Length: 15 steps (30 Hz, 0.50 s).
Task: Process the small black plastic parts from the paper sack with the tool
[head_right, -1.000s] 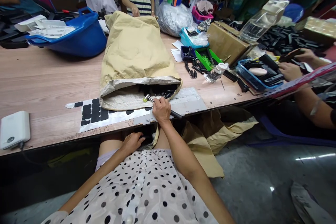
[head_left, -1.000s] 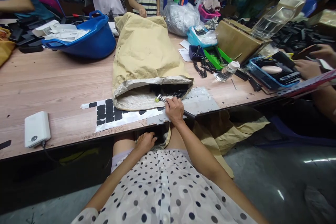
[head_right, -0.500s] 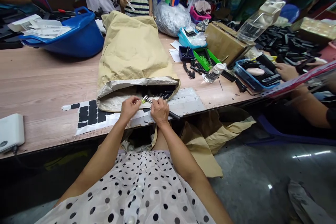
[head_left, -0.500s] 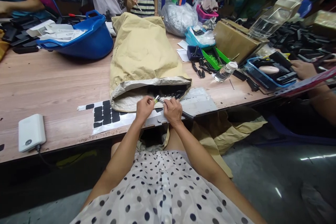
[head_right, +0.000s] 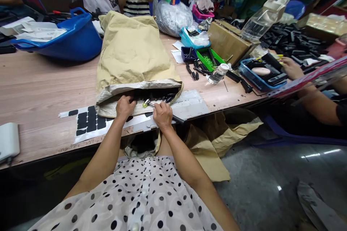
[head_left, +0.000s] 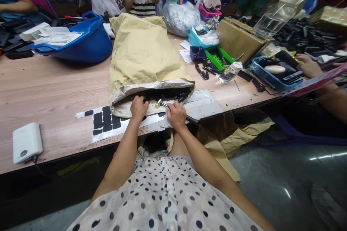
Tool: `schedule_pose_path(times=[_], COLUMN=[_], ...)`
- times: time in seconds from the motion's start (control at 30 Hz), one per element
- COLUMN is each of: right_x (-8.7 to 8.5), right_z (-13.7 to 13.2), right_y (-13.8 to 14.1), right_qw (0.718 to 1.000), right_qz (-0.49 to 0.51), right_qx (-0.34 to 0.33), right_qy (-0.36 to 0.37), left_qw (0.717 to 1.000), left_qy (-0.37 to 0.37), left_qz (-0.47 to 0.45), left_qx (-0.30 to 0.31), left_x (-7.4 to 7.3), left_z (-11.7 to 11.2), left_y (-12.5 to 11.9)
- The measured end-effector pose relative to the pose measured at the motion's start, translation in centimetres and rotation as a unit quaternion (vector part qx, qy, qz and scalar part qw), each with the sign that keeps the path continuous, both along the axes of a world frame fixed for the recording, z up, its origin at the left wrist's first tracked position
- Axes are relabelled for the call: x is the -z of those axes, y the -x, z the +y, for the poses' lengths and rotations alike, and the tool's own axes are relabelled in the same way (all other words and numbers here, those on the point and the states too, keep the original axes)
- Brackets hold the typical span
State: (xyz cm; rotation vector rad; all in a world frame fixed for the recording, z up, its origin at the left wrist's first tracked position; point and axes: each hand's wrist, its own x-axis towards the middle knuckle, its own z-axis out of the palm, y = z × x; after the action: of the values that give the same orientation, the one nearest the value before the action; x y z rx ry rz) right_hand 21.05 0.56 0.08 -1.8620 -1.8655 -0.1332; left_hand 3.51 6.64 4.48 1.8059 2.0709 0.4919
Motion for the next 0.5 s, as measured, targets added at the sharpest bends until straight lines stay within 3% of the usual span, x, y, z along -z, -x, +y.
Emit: schedule_pose_path(times=[0.13,0.23,0.5], right_x=[0.1,0.2,0.4], right_z=[0.0,0.1,0.1], right_y=[-0.1,-0.2,-0.4], right_qw=[1.0,1.0,1.0], right_qz=[-0.001,0.005,0.011], right_qx=[0.003,0.003,-0.002], right_qy=[-0.002,-0.006,0.0], left_qw=[0.997,0.994,0.994], left_qy=[-0.014,-0.024,-0.063], left_qz=[-0.022,-0.048,-0.035], left_qx=[0.076,0.097,0.084], left_x=[1.2,1.9,2.1], left_z=[-2.4,-3.5,-3.8], left_y=[3.2,4.4,2.7])
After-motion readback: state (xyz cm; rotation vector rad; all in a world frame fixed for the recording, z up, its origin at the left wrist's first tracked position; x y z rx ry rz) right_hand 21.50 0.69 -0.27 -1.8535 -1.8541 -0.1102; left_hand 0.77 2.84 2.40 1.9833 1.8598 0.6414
